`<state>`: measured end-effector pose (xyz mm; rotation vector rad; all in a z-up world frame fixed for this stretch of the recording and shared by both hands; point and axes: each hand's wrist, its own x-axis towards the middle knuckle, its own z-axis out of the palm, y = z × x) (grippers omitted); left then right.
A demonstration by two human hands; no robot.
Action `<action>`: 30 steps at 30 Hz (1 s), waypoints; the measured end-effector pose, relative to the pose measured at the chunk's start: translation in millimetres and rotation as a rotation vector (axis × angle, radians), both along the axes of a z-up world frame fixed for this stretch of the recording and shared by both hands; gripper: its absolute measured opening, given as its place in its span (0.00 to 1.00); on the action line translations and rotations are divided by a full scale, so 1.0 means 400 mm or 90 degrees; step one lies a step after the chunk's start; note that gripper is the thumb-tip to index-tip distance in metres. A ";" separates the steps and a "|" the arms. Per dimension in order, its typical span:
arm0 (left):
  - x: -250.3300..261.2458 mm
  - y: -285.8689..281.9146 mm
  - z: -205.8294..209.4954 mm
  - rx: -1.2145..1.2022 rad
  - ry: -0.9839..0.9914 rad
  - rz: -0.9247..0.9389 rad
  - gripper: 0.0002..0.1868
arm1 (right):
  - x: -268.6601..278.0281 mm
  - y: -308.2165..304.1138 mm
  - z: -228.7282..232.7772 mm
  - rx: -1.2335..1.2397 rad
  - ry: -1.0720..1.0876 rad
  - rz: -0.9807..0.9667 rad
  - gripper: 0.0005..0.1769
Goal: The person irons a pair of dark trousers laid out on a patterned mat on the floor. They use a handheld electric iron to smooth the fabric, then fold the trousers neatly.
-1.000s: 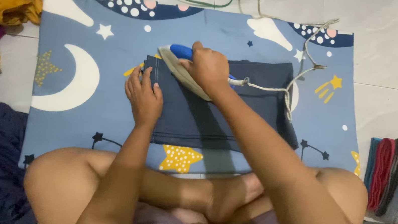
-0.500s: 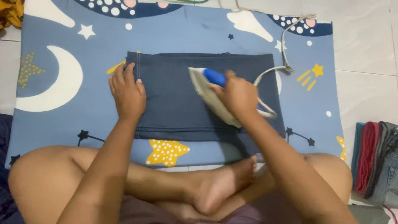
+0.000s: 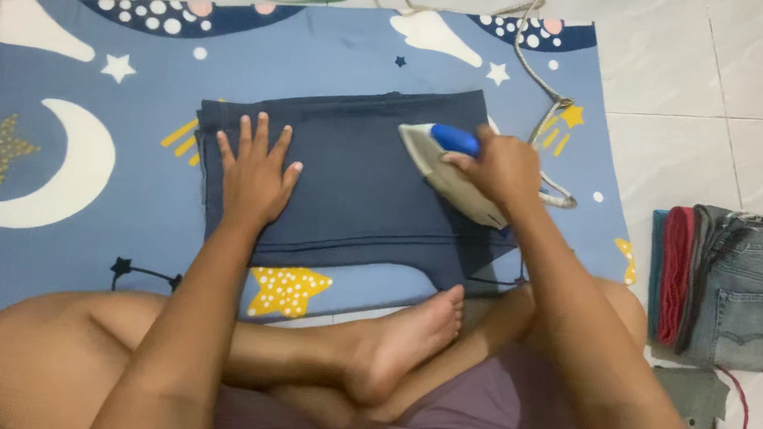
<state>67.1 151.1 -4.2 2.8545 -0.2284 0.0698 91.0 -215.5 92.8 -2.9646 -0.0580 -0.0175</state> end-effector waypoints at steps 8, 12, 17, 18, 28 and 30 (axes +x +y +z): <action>-0.013 -0.007 0.025 0.017 0.007 0.016 0.36 | 0.109 0.070 -0.020 0.042 -0.081 -0.118 0.31; -0.013 -0.012 0.016 0.041 -0.003 0.022 0.35 | 0.205 0.077 -0.046 0.034 -0.095 -0.157 0.31; -0.019 0.003 0.003 0.025 -0.018 0.007 0.35 | 0.209 0.077 -0.046 0.089 -0.107 -0.171 0.29; -0.018 0.006 0.001 0.030 -0.018 0.012 0.35 | 0.192 0.070 -0.042 0.089 -0.087 -0.162 0.29; -0.110 0.040 0.008 0.027 -0.073 0.203 0.33 | -0.045 -0.158 -0.011 0.016 -0.059 -0.195 0.29; -0.135 0.049 0.013 -0.073 -0.054 0.248 0.35 | -0.037 -0.214 -0.025 -0.002 -0.078 -0.214 0.29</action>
